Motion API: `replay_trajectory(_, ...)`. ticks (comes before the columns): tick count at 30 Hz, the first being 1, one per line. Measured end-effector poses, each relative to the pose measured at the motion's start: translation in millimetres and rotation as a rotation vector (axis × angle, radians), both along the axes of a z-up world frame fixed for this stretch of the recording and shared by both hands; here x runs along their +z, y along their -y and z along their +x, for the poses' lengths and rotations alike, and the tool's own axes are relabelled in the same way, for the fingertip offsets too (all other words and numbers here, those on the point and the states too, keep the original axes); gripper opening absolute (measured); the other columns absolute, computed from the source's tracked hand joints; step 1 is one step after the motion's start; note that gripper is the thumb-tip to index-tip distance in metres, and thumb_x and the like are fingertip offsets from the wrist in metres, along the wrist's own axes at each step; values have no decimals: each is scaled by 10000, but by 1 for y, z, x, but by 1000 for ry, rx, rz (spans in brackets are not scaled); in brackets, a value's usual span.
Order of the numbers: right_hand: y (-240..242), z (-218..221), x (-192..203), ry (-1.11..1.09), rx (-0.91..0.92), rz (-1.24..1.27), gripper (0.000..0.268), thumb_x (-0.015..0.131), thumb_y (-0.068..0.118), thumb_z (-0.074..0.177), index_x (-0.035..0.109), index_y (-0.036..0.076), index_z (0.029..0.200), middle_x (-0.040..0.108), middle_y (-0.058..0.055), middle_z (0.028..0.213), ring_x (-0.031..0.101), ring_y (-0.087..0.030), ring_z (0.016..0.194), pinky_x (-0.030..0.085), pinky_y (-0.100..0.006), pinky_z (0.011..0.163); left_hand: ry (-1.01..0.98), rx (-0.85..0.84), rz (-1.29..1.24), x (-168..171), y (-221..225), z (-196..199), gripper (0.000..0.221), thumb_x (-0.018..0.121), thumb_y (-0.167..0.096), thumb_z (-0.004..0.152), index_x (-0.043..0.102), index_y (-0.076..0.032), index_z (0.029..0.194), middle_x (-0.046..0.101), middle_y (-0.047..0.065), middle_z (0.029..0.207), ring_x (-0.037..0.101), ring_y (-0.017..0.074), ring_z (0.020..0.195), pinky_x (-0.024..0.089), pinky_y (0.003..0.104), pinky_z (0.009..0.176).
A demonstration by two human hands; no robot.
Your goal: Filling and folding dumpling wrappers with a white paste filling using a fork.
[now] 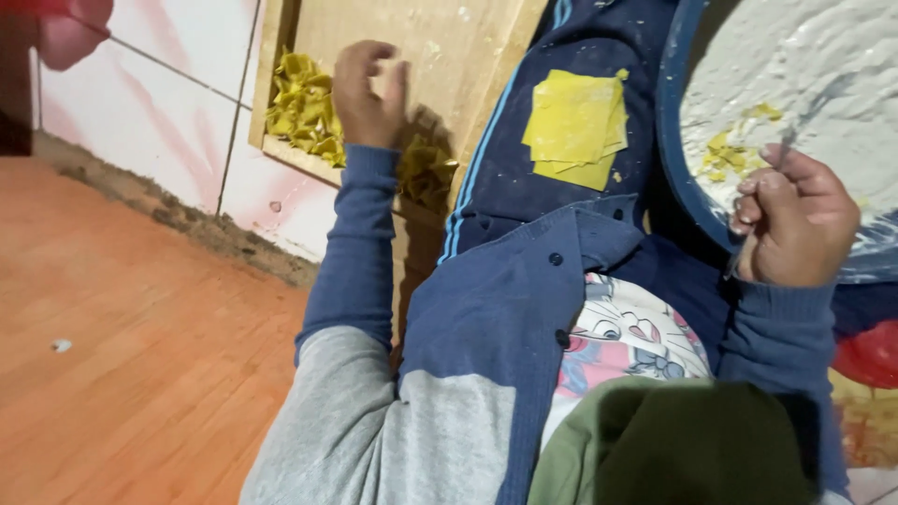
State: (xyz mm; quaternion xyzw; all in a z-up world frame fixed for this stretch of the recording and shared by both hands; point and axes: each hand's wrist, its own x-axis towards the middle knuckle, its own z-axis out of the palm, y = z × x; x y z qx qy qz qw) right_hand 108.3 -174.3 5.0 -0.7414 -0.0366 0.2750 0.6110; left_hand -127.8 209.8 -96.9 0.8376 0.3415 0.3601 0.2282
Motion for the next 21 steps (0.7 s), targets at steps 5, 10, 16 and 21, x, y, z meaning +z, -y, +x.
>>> replay_trajectory(5,6,10,6,-54,-32,49,251,505,96,1111,645,40,1312,667,-33,917,514,-27,596,458,-117,550,72,-430,-150,82,77,53,101,714,9,865,680,-12,958,677,117,997,615,252,866,535,351,803)
replay_trajectory(10,32,26,1,-24,1,-38,292,468,8,1091,615,40,1341,664,-46,974,515,-29,651,469,-114,618,-80,-739,-155,109,116,79,204,790,-96,860,705,-6,1022,648,128,1049,627,291,902,537,371,826)
replay_trajectory(16,43,27,19,815,477,-474,247,650,-163,1002,761,-203,1218,743,-296,1098,663,-327,845,536,-380,768,-157,-800,-106,102,123,89,119,757,-60,819,671,-50,901,595,101,959,609,287,821,523,356,763)
replay_trajectory(21,51,22,16,1160,583,-999,241,829,53,914,862,126,1141,745,-53,983,682,-232,767,554,-325,679,-264,-774,-98,106,124,86,164,774,-98,825,672,-65,949,601,88,1008,620,274,868,526,343,779)
